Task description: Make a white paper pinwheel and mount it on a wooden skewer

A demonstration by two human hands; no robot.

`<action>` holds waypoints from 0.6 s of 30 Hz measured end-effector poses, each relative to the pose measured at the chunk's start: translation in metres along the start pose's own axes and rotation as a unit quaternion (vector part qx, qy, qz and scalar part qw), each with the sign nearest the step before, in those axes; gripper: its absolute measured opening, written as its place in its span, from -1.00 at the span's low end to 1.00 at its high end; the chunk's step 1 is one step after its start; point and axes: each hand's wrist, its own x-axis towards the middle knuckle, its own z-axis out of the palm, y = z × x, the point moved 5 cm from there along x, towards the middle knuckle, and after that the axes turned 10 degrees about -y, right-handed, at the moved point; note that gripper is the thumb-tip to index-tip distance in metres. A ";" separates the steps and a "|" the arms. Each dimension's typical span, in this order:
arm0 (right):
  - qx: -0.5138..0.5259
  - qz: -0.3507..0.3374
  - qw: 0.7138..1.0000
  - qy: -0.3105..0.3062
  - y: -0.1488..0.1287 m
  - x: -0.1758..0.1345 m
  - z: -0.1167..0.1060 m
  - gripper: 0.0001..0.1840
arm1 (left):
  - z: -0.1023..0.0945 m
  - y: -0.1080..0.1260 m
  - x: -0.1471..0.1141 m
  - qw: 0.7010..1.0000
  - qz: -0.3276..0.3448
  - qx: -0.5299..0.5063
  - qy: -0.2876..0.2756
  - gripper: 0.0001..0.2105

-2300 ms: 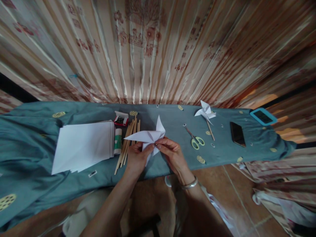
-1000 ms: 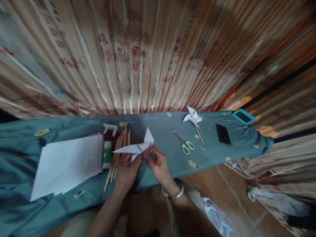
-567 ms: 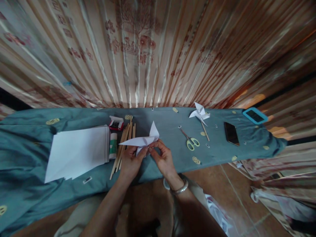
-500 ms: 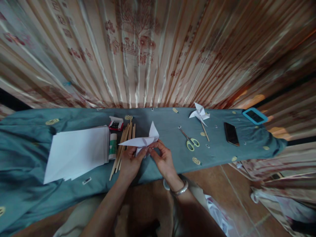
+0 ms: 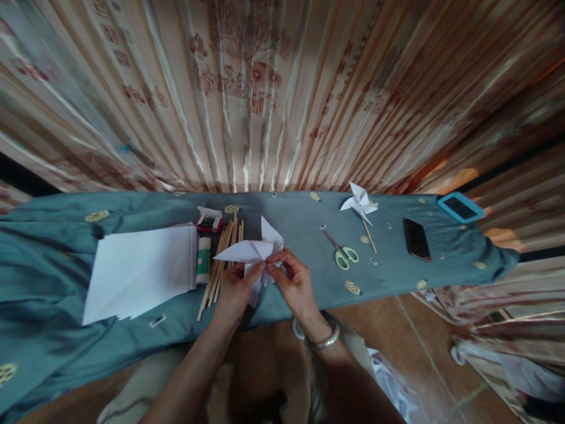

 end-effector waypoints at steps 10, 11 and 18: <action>0.098 0.009 0.995 0.021 0.008 0.000 -0.001 -0.29 | -0.002 -0.002 -0.001 1.000 0.001 -0.007 -0.008 -0.69; 0.107 0.011 0.994 0.025 0.009 0.000 -0.001 -0.18 | -0.002 -0.001 -0.001 1.000 0.001 -0.008 -0.009 -0.69; 0.134 0.037 0.990 0.030 0.003 0.002 -0.004 -0.04 | 0.001 0.003 -0.004 1.000 -0.002 0.005 -0.016 -0.71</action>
